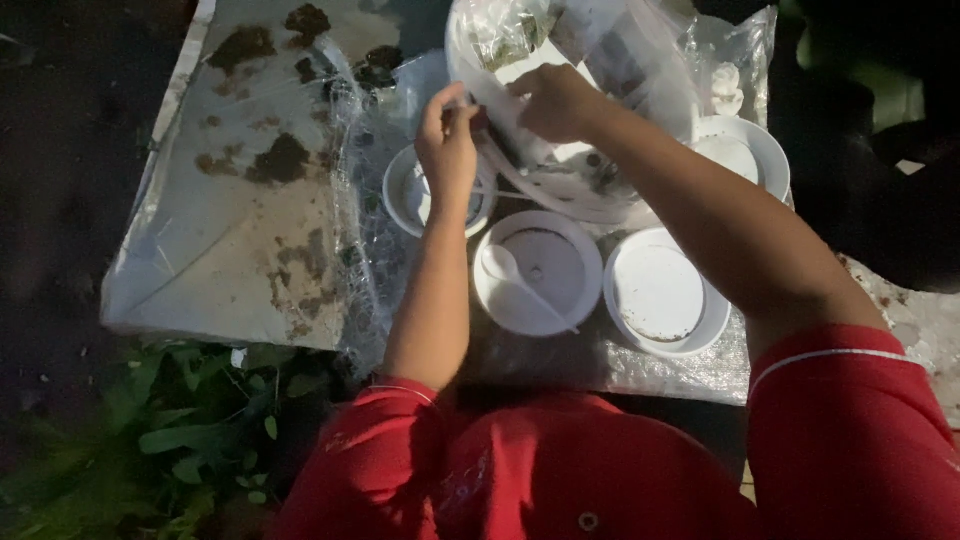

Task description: Sorting small fish from a plastic bag into several white bowls arranged on a surface.

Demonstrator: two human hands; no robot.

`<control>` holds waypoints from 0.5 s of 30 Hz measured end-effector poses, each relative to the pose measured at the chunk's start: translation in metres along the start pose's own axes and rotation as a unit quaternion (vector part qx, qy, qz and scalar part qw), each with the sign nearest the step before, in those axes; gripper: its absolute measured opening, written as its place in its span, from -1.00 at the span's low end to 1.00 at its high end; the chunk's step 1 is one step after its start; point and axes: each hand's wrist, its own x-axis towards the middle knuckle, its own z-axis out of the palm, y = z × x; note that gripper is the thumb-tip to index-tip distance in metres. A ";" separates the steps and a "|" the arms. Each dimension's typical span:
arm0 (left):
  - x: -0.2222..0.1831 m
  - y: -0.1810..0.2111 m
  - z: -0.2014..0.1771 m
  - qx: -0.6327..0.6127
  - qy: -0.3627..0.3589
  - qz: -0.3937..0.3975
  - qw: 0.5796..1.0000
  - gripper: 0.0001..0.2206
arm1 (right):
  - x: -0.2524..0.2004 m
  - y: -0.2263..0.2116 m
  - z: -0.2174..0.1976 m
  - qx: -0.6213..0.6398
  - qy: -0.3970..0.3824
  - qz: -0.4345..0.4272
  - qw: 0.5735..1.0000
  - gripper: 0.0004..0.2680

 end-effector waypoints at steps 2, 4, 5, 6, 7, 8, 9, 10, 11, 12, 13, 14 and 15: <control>0.000 0.001 -0.001 -0.033 0.018 0.015 0.999 -0.76 | -0.005 -0.002 -0.005 0.040 0.032 -0.003 0.999 -0.64; -0.002 0.007 -0.003 0.016 0.044 -0.012 0.999 -0.76 | -0.024 -0.019 -0.019 0.056 -0.009 -0.005 0.998 -0.65; 0.001 0.003 -0.003 0.017 0.043 -0.012 0.999 -0.76 | -0.026 -0.016 -0.020 0.057 -0.009 -0.005 0.998 -0.65; 0.003 -0.001 -0.003 0.043 0.048 -0.007 0.998 -0.75 | -0.028 -0.014 -0.021 0.077 -0.005 -0.015 0.997 -0.63; 0.005 -0.006 -0.003 0.069 0.053 -0.002 0.996 -0.74 | -0.030 -0.011 -0.020 0.097 -0.001 -0.025 0.995 -0.60; 0.007 -0.010 -0.004 0.070 0.053 -0.003 0.996 -0.74 | -0.039 -0.021 -0.030 0.098 -0.001 -0.024 0.995 -0.60; 0.009 -0.015 -0.004 0.103 0.042 -0.003 0.994 -0.70 | -0.047 -0.032 -0.040 0.143 -0.037 0.030 0.989 -0.60; 0.011 -0.020 -0.005 0.135 0.031 -0.002 0.990 -0.64 | -0.056 -0.043 -0.050 0.187 -0.072 0.084 0.976 -0.59; 0.010 -0.019 -0.005 0.136 0.030 -0.004 0.990 -0.64 | -0.053 -0.035 -0.047 0.188 -0.074 0.085 0.976 -0.59; 0.008 -0.017 -0.005 0.134 0.015 -0.022 0.991 -0.57 | -0.049 -0.027 -0.043 0.198 -0.084 0.085 0.973 -0.60; 0.008 -0.015 -0.005 0.131 0.000 -0.039 0.991 -0.50 | -0.046 -0.019 -0.040 0.206 -0.093 0.085 0.970 -0.54; 0.008 -0.018 -0.004 0.131 -0.001 -0.039 0.991 -0.50 | -0.038 -0.007 -0.029 0.207 -0.092 0.086 0.970 -0.54; 0.009 -0.021 -0.003 0.139 -0.007 -0.055 0.989 -0.50 | -0.030 0.004 -0.019 0.135 -0.111 0.088 0.981 -0.51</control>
